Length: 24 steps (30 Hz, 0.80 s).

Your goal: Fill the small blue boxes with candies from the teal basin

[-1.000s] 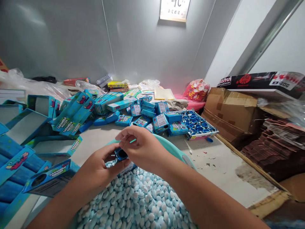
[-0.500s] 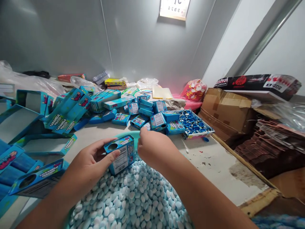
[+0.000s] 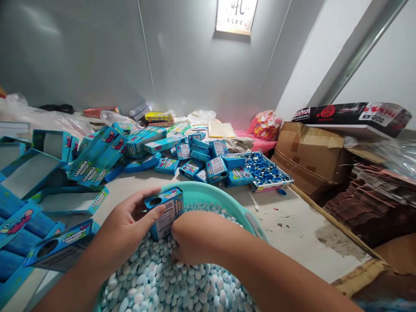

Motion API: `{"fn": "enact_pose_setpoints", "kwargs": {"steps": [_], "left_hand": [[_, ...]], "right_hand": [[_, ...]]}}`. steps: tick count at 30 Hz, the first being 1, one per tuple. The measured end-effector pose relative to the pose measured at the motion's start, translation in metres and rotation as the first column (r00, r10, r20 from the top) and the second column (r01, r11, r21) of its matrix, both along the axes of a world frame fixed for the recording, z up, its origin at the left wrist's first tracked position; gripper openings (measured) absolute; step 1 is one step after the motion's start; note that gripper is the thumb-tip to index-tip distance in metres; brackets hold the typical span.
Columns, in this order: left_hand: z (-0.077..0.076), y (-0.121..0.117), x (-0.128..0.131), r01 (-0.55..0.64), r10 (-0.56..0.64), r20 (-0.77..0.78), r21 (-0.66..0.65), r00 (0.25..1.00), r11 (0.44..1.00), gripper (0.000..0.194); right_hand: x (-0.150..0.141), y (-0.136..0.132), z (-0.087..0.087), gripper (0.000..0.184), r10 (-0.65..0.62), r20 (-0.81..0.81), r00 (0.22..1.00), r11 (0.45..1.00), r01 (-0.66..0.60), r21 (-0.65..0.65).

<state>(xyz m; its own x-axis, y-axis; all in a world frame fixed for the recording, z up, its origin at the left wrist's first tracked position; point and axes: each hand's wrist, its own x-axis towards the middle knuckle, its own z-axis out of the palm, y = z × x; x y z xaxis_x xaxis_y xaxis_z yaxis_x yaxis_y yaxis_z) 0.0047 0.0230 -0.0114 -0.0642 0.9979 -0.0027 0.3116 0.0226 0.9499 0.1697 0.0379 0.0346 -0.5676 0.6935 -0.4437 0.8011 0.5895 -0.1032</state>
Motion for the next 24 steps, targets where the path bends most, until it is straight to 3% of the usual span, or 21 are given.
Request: {"fn": "enact_pose_setpoints", "kwargs": {"steps": [5,9,13,16,19,22,24], "left_hand": [[0.0,-0.001,-0.002,0.021,-0.02,0.024,-0.022,1.0,1.0,0.053],[0.0,-0.001,-0.003,0.017,-0.017,-0.056,-0.005,0.998,1.0,0.053],[0.003,-0.002,-0.003,0.049,-0.048,-0.138,0.0,0.989,0.999,0.053],[0.006,-0.004,-0.002,0.123,-0.12,-0.132,0.018,0.984,0.992,0.05],[0.008,-0.007,-0.002,0.198,-0.185,-0.171,0.063,0.968,0.978,0.046],[0.008,-0.009,-0.001,0.255,-0.225,-0.226,0.116,0.948,0.96,0.039],[0.009,-0.009,-0.001,0.277,-0.241,-0.236,0.132,0.941,0.952,0.034]], "right_hand": [[0.01,0.003,0.002,0.017,0.072,-0.232,0.97,0.997,-0.072,0.012],[0.028,0.015,0.01,0.008,0.064,-0.568,0.82,0.979,-0.163,-0.125],[0.038,0.026,0.019,0.02,-0.157,-0.731,0.664,0.934,-0.139,-0.328],[0.036,0.028,0.017,0.029,-0.337,-0.822,0.459,0.89,-0.13,-0.437],[0.028,0.027,0.012,0.023,-0.332,-0.891,0.311,0.939,0.017,-0.344],[0.02,0.025,0.007,0.015,-0.229,-0.906,0.357,0.966,0.198,-0.166],[0.016,0.023,0.007,0.01,-0.175,-0.895,0.41,0.97,0.228,-0.086]]}}
